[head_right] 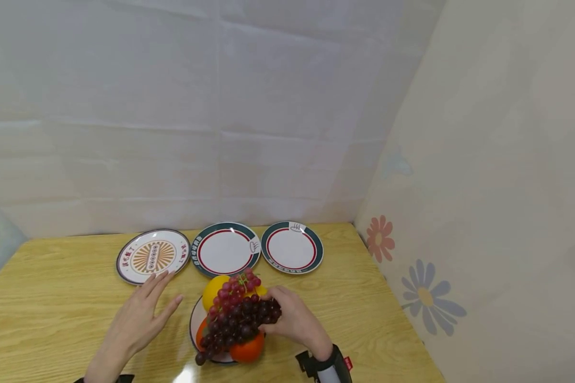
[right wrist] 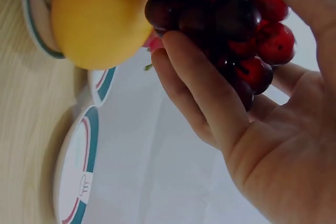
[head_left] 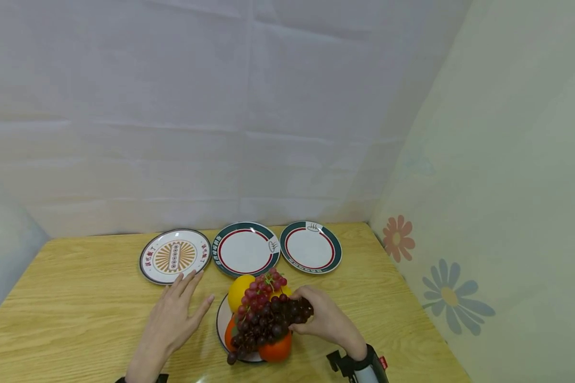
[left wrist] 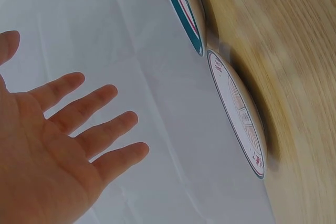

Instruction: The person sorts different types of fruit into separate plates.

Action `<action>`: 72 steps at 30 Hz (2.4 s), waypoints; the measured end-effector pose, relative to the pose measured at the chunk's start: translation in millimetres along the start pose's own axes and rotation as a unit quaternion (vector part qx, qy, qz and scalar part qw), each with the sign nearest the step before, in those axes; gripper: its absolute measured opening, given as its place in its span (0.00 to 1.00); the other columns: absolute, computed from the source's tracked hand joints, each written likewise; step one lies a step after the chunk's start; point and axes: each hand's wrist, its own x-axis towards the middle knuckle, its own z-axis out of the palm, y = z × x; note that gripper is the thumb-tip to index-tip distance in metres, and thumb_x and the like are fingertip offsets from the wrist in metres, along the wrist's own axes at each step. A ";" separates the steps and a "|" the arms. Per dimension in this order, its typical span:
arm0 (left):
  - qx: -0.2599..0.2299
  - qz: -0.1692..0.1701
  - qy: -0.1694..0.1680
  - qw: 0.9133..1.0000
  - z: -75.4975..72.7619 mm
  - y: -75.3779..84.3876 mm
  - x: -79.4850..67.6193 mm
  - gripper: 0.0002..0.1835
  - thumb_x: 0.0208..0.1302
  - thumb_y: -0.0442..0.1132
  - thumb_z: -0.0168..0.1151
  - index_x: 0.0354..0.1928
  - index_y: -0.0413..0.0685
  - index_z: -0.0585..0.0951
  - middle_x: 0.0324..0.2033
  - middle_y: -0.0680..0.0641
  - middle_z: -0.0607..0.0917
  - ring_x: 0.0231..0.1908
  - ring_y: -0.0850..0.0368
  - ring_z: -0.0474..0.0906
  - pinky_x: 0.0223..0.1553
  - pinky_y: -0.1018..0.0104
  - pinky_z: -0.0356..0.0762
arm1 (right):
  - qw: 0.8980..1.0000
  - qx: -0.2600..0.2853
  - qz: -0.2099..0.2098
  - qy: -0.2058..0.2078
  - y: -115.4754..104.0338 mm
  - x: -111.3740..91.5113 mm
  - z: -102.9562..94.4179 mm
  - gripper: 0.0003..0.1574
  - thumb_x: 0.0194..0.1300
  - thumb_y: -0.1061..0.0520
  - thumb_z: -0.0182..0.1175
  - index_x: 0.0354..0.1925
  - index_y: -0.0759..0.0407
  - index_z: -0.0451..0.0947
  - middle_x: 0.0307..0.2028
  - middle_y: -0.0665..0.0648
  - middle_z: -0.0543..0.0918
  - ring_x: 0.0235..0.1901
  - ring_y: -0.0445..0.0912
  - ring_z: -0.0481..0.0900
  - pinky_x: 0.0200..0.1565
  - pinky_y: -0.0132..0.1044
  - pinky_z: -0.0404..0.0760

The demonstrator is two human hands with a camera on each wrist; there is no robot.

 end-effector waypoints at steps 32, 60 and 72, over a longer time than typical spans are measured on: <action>-0.189 0.170 -0.010 0.967 7.3 53.8 0.3 0.43 0.43 0.49 0.75 0.59 0.41 0.66 0.48 0.48 0.80 0.46 0.60 0.77 0.41 0.60 0.83 | 0.957 0.085 -0.210 0.180 -58.4 30.1 21.9 0.30 0.42 0.64 0.74 0.46 0.63 0.74 0.49 0.64 0.75 0.43 0.48 0.80 0.38 0.32 0.86; -0.066 -0.071 0.063 0.993 -6.8 -87.9 87.8 0.39 0.57 0.39 0.63 0.62 0.21 0.57 0.52 0.20 0.67 0.49 0.24 0.67 0.44 0.32 0.71 | 0.977 0.019 -0.058 0.205 -13.0 4.3 1.3 0.27 0.58 0.57 0.64 0.56 0.50 0.71 0.58 0.49 0.73 0.58 0.43 0.69 0.58 0.50 0.74; 0.004 -0.102 0.046 0.994 12.6 -119.7 95.7 0.39 0.54 0.35 0.64 0.62 0.22 0.56 0.47 0.18 0.67 0.40 0.19 0.68 0.36 0.32 0.72 | 0.975 0.007 -0.047 0.216 -1.2 -0.5 -0.3 0.22 0.57 0.57 0.65 0.51 0.54 0.74 0.53 0.57 0.77 0.55 0.43 0.72 0.54 0.51 0.76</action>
